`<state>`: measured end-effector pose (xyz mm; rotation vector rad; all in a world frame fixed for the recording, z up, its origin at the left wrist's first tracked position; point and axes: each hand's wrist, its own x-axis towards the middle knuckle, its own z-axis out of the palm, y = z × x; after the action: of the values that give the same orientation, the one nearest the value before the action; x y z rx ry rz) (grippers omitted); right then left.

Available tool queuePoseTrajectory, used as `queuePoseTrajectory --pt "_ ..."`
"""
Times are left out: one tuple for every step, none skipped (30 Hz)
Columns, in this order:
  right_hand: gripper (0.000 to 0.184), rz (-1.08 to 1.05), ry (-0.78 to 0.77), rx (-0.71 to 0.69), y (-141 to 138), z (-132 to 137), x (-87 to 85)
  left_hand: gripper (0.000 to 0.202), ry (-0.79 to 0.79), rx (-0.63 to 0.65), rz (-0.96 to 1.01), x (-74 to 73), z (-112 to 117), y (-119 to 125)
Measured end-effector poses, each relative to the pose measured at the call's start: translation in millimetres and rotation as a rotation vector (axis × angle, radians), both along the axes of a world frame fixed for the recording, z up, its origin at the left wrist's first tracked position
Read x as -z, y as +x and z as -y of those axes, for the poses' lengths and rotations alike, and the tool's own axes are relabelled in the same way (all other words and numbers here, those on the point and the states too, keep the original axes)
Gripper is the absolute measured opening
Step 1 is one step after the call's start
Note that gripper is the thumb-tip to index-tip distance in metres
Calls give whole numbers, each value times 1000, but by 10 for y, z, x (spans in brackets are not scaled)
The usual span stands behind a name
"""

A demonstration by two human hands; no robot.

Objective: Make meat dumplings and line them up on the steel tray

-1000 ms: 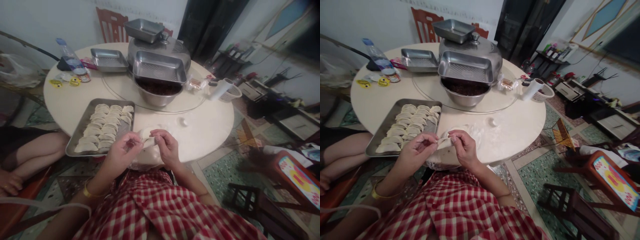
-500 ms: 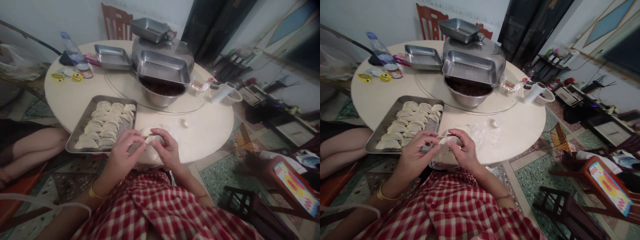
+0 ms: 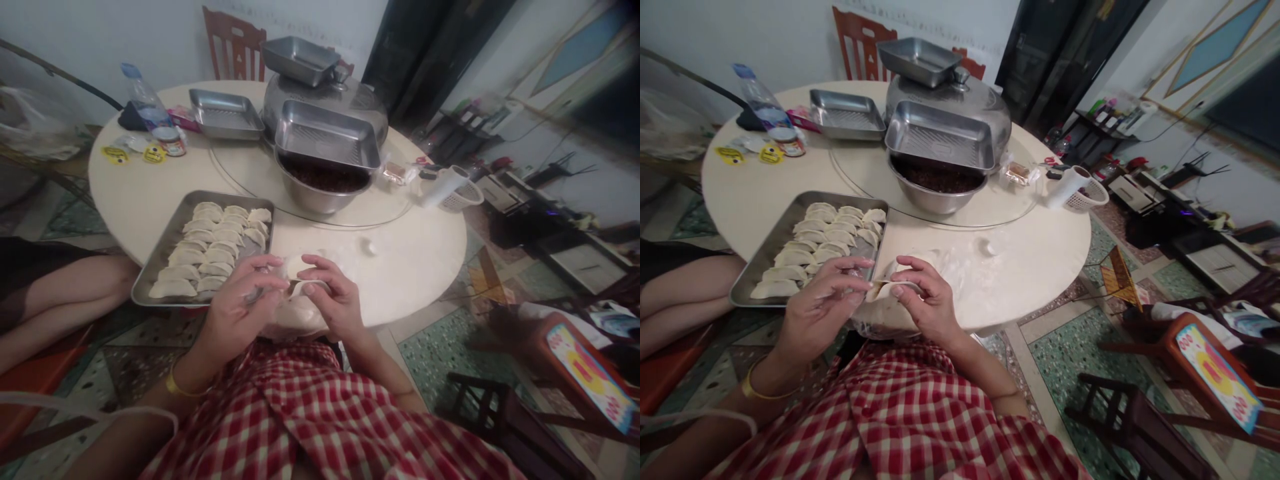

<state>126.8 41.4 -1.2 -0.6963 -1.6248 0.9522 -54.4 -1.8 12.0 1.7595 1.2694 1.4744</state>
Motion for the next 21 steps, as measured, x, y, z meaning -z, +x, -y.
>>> queuePoseTrajectory --pt "9 -7 9 -7 -1 3 2 17 -27 -8 24 -11 -23 -9" --pt "9 -10 20 -12 -2 6 2 15 -54 -8 34 -25 -48 -18" --pt "9 -11 33 -16 -2 9 0 14 -76 1 30 -40 -72 -25" --pt "9 -12 44 -16 -2 12 -5 13 -94 17 12 -55 -91 -30" --pt "9 -15 54 -14 -2 15 -11 12 -108 35 -16 -69 -105 -32" --pt "9 -19 59 -9 -3 17 -16 10 -109 46 -44 -80 -112 -32" --pt "10 -22 59 -2 -5 19 -20 7 -95 49 -68 -88 -113 -29" --pt "10 -21 54 7 -8 21 -22 6 -76 45 -89 -93 -109 -23" --pt "9 -16 48 18 -13 22 -22 6 -53 42 -107 -97 -102 -16" --pt "9 -8 43 29 -19 23 -21 7 -29 41 -124 -101 -93 -8" --pt "10 1 41 37 -25 24 -17 8 -9 44 -141 -106 -85 -1" --pt "10 9 39 41 -32 27 -14 8 8 49 -156 -113 -78 5" --pt "11 14 39 38 -38 30 -11 8 23 55 -171 -124 -74 9" --pt "11 18 34 27 -43 35 -11 8 33 61 -187 -138 -73 10" --pt "11 21 26 10 -47 40 -13 8 43 66 -206 -154 -75 8" --pt "10 23 13 -10 -49 46 -18 9 49 71 -227 -171 -78 6" --pt "10 23 -1 -32 -50 51 -25 9 53 78 -251 -188 -82 2" --pt "10 21 -12 -52 -49 56 -33 10 55 86 -276 -202 -86 0" --pt "10 18 -18 -68 -47 59 -42 10 55 92 -297 -213 -89 0" --pt "11 15 -22 -79 -44 60 -49 10 54 94 -312 -218 -90 3" --pt "12 14 -23 -86 -41 61 -54 10 53 90 -319 -219 -89 8"
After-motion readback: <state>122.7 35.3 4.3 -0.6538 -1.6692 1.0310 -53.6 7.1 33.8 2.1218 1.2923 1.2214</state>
